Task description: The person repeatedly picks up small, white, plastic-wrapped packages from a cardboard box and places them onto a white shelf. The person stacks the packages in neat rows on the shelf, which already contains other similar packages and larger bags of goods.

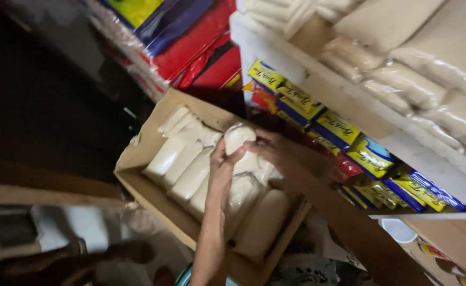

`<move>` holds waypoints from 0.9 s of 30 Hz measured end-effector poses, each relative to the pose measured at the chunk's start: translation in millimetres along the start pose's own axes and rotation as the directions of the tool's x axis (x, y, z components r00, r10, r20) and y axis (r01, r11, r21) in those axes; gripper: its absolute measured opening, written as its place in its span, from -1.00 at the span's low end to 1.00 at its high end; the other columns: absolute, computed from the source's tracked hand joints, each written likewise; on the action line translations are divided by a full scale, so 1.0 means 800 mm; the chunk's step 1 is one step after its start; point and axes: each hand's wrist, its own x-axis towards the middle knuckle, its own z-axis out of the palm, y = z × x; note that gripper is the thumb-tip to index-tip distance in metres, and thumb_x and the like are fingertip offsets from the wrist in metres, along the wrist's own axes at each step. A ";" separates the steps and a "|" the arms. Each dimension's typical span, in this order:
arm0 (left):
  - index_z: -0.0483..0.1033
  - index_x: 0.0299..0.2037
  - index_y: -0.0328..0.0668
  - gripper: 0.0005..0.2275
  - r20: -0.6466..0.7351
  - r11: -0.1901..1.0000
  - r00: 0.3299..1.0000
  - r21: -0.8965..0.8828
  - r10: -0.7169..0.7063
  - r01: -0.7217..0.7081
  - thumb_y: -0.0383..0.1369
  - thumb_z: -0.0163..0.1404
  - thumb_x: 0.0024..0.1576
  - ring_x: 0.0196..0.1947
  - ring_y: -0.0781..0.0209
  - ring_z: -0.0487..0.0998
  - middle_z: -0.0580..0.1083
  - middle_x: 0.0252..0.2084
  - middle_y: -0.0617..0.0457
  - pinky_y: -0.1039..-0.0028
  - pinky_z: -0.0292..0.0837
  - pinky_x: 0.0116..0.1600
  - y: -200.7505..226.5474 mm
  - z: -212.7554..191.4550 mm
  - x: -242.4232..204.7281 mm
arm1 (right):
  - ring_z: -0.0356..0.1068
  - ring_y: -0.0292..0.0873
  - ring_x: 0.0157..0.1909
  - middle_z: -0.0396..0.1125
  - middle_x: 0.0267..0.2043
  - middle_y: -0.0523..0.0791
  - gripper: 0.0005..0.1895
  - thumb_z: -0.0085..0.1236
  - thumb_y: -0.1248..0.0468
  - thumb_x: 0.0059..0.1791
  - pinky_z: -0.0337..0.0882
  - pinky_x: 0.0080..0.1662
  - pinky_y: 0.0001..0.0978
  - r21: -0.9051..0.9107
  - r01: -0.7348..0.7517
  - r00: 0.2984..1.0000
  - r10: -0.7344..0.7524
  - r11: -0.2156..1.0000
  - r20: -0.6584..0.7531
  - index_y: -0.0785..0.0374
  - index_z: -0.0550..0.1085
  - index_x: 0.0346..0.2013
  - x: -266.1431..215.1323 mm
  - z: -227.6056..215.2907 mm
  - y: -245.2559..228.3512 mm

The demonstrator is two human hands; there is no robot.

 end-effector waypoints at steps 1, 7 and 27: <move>0.48 0.17 -0.31 -0.61 -0.017 1.000 0.999 -0.001 -0.030 0.030 -0.59 0.12 0.10 -0.05 0.25 0.59 0.59 0.00 0.03 0.45 0.51 0.06 0.010 0.000 -0.003 | 0.45 -0.26 -0.03 0.48 -0.03 -0.14 -0.53 0.28 0.22 -0.02 0.47 0.01 -0.36 0.093 -0.005 0.999 0.001 0.996 0.035 0.24 0.45 0.17 0.001 0.006 -0.004; 0.50 0.20 -0.34 -0.60 -0.005 0.986 0.986 0.005 -0.166 0.166 -0.60 0.12 0.11 -0.06 0.20 0.59 0.59 0.00 -0.04 0.41 0.51 0.04 0.028 -0.003 -0.008 | 0.42 -0.29 0.03 0.46 0.02 -0.18 -0.42 0.29 0.20 -0.07 0.47 0.04 -0.35 -0.112 -0.090 0.994 0.097 0.990 0.056 0.16 0.40 0.23 0.019 -0.011 0.018; 0.32 0.32 -0.36 -0.53 0.059 0.960 0.985 -0.242 0.162 -0.144 -0.64 0.03 0.17 -0.01 0.23 0.58 0.49 0.15 -0.15 0.50 0.58 0.05 0.140 0.055 0.047 | 0.53 -0.15 -0.35 0.50 -0.24 -0.05 -0.60 0.28 0.27 -0.09 0.54 -0.42 -0.31 -0.146 0.192 0.971 -0.209 0.971 -0.113 0.33 0.50 0.01 0.007 0.059 -0.255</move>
